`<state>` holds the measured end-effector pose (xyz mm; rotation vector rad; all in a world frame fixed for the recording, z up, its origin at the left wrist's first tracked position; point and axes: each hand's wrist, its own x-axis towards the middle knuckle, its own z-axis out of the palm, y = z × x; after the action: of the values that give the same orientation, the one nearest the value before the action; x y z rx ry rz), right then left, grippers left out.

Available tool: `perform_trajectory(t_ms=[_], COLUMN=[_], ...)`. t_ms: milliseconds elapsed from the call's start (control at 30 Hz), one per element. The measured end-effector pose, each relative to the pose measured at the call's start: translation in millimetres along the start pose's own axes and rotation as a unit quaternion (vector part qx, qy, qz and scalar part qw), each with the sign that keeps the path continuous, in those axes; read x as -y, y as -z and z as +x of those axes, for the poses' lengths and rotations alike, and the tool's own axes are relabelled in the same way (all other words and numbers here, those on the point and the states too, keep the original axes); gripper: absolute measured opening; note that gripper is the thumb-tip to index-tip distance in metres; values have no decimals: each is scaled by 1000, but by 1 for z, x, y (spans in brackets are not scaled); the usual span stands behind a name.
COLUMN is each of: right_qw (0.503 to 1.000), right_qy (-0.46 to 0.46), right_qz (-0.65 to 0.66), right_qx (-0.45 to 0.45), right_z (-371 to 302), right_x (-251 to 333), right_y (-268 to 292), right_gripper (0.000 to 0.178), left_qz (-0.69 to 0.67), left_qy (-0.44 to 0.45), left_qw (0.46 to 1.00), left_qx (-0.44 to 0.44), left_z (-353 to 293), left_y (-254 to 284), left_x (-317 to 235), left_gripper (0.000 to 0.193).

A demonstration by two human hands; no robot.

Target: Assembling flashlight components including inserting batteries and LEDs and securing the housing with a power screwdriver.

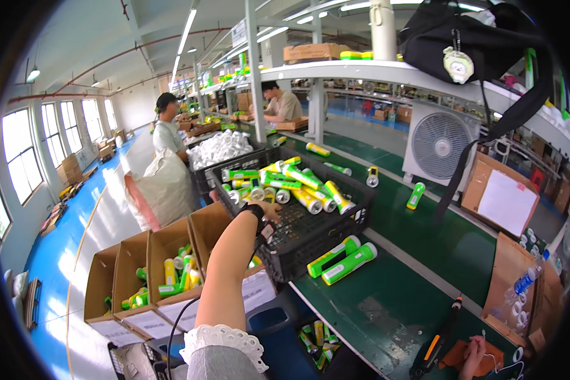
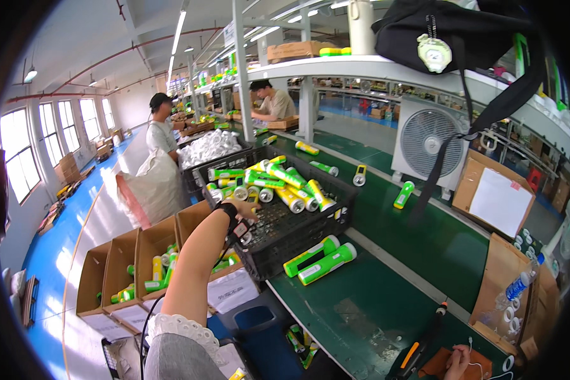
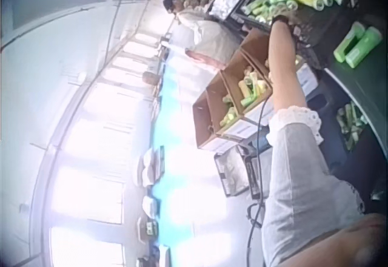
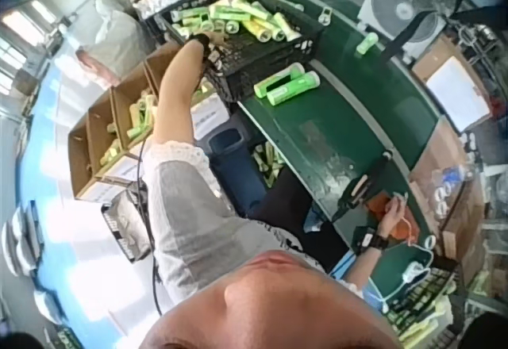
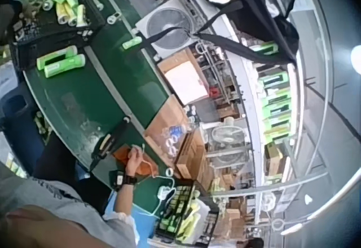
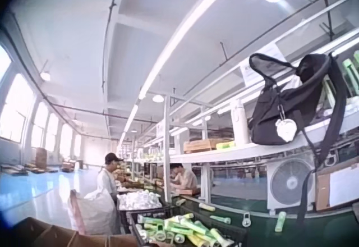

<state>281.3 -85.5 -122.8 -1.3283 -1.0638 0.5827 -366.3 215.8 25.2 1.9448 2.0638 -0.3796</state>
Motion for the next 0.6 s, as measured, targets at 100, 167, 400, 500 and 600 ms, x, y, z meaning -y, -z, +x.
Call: perform_trajectory(t_ms=[100,167,400,500,600], right_qw=[1000,1000,999,993,1000], right_qy=[2,-3,30,64,-23], right_qz=[9,-14,-36,-78,17], right_qx=[-10,9,9,65,-3], right_z=[-1,5,2,15,9], right_x=[0,3,-1,-20,-19], right_y=[1,-6,1,5,-1], right_gripper=[15,14,11,17,8], left_qz=[96,103,30,-10,-79], left_qy=[56,61,180,274,89], left_qw=[994,990,961,931,883], left_qx=[-17,-71,-206,-240,-453], left_z=[43,57,112,106,2], left_y=[-15,2,-39,-68,20], left_x=[28,22,25,67,-44], left_gripper=[65,64,51,46,31])
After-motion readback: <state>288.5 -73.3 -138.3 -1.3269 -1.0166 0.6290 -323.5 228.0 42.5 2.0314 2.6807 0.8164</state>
